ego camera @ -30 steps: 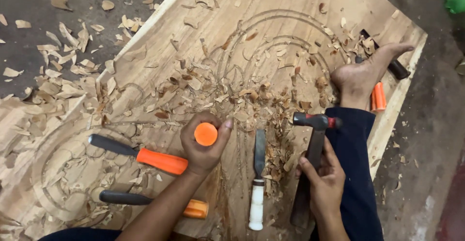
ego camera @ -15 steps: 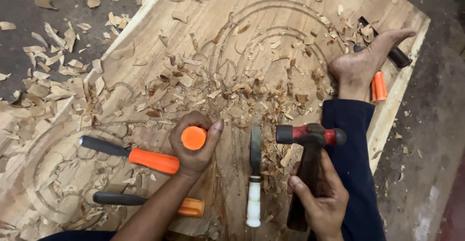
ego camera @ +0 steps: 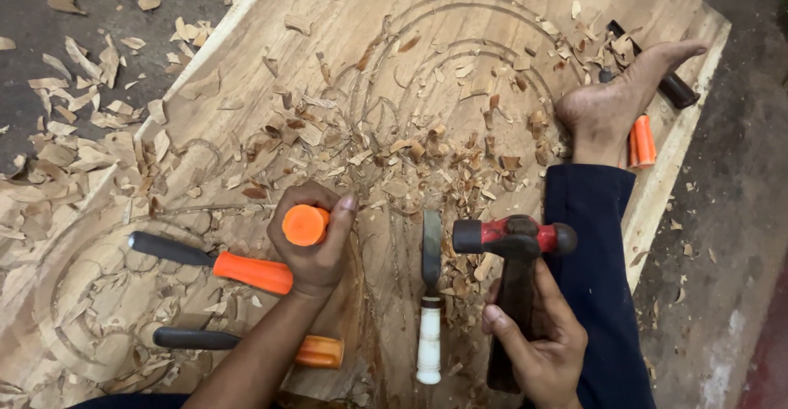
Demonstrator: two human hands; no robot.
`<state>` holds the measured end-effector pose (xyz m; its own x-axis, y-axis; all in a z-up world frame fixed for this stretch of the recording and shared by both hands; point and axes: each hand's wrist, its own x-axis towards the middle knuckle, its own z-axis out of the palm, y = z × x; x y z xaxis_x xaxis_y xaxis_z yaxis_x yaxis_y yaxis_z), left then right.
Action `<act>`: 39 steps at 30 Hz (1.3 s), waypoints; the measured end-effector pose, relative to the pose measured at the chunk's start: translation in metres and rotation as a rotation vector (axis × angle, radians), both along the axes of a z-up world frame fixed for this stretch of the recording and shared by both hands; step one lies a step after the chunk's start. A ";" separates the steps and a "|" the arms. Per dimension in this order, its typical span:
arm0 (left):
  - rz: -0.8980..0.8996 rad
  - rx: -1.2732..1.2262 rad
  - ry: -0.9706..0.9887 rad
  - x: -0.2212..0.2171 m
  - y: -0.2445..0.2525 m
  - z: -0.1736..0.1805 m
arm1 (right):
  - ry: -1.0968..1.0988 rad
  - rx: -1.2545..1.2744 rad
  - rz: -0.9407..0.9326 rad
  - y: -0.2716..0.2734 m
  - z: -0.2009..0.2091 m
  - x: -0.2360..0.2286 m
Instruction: The person carves decorative designs into a wooden board using chisels and a hammer, chipping away wood shavings and shaping the details by hand.
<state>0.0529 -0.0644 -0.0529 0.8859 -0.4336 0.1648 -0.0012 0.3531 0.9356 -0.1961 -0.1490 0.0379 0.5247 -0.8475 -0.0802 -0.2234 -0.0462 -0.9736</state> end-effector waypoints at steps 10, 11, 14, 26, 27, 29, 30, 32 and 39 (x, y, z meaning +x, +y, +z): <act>-0.031 -0.031 -0.342 -0.021 -0.004 -0.009 | 0.111 -0.329 0.021 0.015 0.024 -0.004; -0.034 -0.032 -0.345 -0.022 -0.005 -0.008 | 0.109 -0.329 0.018 -0.014 -0.101 -0.051; -0.029 -0.006 -0.365 -0.022 -0.007 -0.002 | 0.360 -0.469 0.171 -0.040 -0.209 -0.133; -0.253 0.040 -0.433 0.009 -0.003 -0.011 | 0.054 -0.764 0.459 0.010 0.034 0.058; -0.260 0.148 -0.189 0.015 -0.001 -0.018 | 0.040 -0.715 0.413 0.011 0.029 0.050; -0.257 0.257 0.061 0.025 0.006 -0.016 | 0.028 -0.662 0.376 0.011 0.018 0.035; -0.209 0.192 0.120 0.027 0.009 -0.006 | 0.008 -0.644 0.380 0.010 0.011 0.027; -0.173 0.127 0.169 0.028 0.010 0.003 | -0.015 -0.629 0.369 0.008 0.006 0.023; -0.193 0.118 -0.072 0.011 0.010 -0.003 | 0.011 -0.607 0.357 0.006 0.004 0.019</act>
<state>0.0640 -0.0549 -0.0560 0.7728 -0.6135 0.1627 -0.0125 0.2416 0.9703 -0.1766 -0.1434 0.0424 0.7809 -0.5202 0.3458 -0.1030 -0.6533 -0.7501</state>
